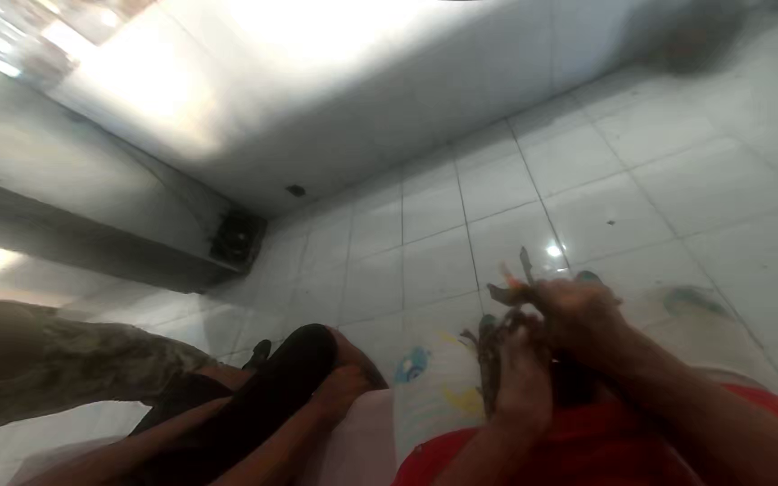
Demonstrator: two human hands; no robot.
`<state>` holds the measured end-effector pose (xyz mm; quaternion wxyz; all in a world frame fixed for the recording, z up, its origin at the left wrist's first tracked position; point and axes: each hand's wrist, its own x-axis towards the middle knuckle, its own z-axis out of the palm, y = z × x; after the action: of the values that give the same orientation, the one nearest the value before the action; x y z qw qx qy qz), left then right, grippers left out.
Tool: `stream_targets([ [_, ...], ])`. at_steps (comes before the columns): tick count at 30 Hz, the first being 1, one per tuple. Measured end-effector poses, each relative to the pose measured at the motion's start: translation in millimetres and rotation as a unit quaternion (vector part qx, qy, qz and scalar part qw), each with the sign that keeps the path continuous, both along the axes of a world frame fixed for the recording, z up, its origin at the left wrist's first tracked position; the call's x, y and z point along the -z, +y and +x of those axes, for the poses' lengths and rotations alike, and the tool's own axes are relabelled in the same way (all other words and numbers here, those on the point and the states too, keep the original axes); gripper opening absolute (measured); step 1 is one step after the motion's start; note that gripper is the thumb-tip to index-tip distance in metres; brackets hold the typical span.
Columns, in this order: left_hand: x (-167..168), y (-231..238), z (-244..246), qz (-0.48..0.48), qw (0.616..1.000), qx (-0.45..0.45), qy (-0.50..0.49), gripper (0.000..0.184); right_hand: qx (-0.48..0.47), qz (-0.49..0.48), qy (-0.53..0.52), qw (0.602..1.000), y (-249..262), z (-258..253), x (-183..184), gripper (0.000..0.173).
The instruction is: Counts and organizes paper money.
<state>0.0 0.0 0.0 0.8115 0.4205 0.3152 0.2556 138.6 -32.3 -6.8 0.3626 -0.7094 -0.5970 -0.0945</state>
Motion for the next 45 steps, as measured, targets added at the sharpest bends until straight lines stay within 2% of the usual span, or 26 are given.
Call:
stream_targets([
  [2,1,9,-3,0.029,0.999,0.018,0.008,0.043,-0.038,0.021,-0.053,0.998,-1,-10,-1,0.008],
  [5,-2,20,-2,-0.034,0.999,0.002,0.033,0.041,-0.088,0.036,-0.101,0.990,-3,-15,-1,0.013],
  [11,4,27,-1,-0.067,0.997,0.001,-0.036,0.041,-0.107,0.071,-0.059,0.990,-5,-13,-3,0.022],
  [14,-1,26,2,-0.099,0.992,-0.013,-0.073,0.036,-0.132,0.062,-0.050,0.988,-5,-18,-4,0.017],
  [19,-3,30,-4,-0.107,0.990,0.010,-0.090,0.042,-0.167,0.032,-0.048,0.984,-5,-22,-4,0.020],
  [21,0,33,-8,-0.102,0.988,0.033,-0.115,0.046,-0.184,0.008,-0.046,0.982,-5,-21,-5,0.030],
  [23,2,39,-14,-0.083,0.986,0.059,-0.133,0.051,-0.198,-0.002,-0.030,0.980,-5,-19,-5,0.047],
  [25,2,45,-15,-0.102,0.981,0.066,-0.151,0.051,-0.190,0.007,-0.010,0.982,-5,-20,-5,0.052],
  [28,0,49,-14,-0.128,0.977,0.058,-0.159,0.055,-0.136,0.024,0.007,0.990,-5,-20,-8,0.036],
  [31,-11,45,-11,-0.206,0.965,0.020,-0.162,0.051,-0.090,0.020,0.001,0.996,-4,-17,-9,0.037],
  [37,-13,44,-9,-0.202,0.968,-0.025,-0.150,0.012,-0.052,0.015,-0.026,0.998,-1,-18,-6,0.039],
  [39,-15,42,-9,-0.187,0.974,-0.045,-0.123,0.011,-0.037,0.015,-0.009,0.999,-1,-17,-7,0.040],
  [42,-15,41,-9,-0.182,0.973,-0.029,-0.139,0.016,-0.030,0.011,0.034,0.999,-2,-15,-9,0.042],
  [45,-11,42,-8,-0.180,0.970,-0.001,-0.165,0.023,-0.036,-0.010,0.092,0.995,-2,-12,-8,0.053],
])
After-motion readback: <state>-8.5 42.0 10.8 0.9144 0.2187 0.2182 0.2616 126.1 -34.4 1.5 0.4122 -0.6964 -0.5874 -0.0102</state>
